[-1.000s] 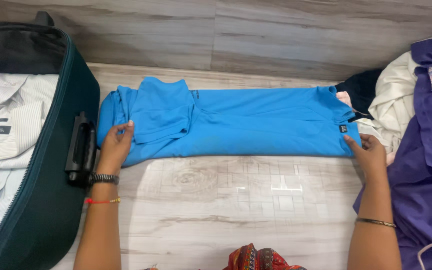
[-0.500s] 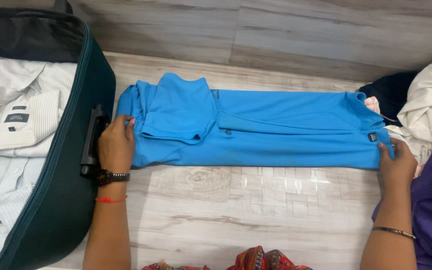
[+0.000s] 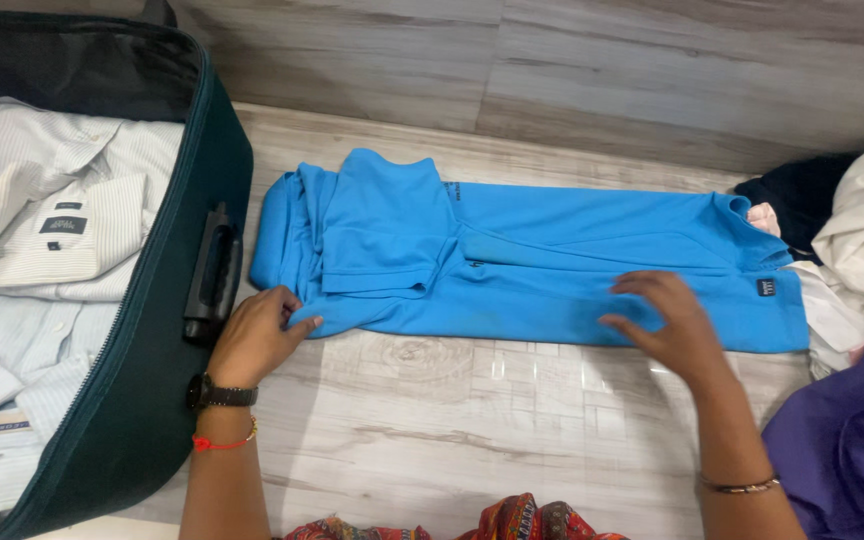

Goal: The person folds a white striped shirt and a blue polo shirt on a tiled floor next to an open suitcase. They smooth the shirts, fold the sleeves and body, and place the folded white shirt into the suitcase before folding the blue shirt.

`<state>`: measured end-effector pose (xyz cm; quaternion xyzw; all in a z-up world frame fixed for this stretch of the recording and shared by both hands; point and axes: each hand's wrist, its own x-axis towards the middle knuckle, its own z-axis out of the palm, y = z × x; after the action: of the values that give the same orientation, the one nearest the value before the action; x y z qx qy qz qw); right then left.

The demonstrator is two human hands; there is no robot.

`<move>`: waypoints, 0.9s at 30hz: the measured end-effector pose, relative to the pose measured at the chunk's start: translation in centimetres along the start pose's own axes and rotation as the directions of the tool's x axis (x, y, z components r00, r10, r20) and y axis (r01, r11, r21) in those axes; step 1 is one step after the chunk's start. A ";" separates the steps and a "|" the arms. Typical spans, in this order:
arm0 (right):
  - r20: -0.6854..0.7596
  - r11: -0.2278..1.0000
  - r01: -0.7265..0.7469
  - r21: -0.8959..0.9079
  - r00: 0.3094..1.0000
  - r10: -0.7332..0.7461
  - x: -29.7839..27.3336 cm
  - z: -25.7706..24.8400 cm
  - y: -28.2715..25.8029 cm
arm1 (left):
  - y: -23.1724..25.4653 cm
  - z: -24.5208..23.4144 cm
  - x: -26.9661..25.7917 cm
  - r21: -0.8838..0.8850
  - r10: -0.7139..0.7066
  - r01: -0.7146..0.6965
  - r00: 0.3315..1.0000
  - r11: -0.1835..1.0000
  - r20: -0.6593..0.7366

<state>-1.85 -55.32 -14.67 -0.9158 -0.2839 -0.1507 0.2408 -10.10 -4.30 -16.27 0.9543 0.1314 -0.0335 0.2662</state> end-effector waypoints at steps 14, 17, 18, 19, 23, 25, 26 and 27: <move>0.526 0.999 -0.013 -0.029 0.850 0.027 2.6 2.0 -5.7 | -0.1 1.0 -1.3 0.301 0.169 -0.134 0.981 0.944 -0.095; 0.465 0.999 0.048 -0.015 0.885 -0.036 4.7 2.4 -8.5 | 1.5 0.6 -1.8 0.330 0.216 -0.131 0.948 0.935 -0.234; 0.436 0.993 0.109 0.046 0.892 -0.119 5.5 3.0 -9.4 | 2.2 0.5 -1.9 0.196 0.231 -0.183 0.939 0.963 -0.256; 0.402 0.980 0.172 0.105 0.894 -0.200 6.1 3.7 -10.3 | 2.8 0.4 -2.0 0.059 0.242 -0.235 0.929 0.970 -0.280; 0.251 0.889 0.421 0.179 0.854 -0.455 8.5 9.1 -13.8 | 4.0 0.4 -1.5 -0.396 0.099 0.002 0.967 0.918 0.235; 0.234 0.882 0.430 0.194 0.852 -0.467 9.1 11.0 -14.1 | 3.8 0.9 -0.9 -0.435 0.169 -0.044 0.953 0.899 0.253; 0.257 0.899 0.391 0.196 0.864 -0.432 9.5 11.8 -14.1 | 3.7 1.0 -0.7 -0.455 0.204 -0.066 0.944 0.888 0.260; 0.280 0.915 0.352 0.197 0.874 -0.397 9.8 12.4 -14.0 | 3.5 0.9 -0.7 -0.472 0.147 -0.005 0.954 0.881 0.263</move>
<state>-0.70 -34.28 -16.01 -0.8363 -0.5007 -0.0265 0.2221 -9.83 -7.82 -15.20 0.8512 0.0570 -0.1303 0.5052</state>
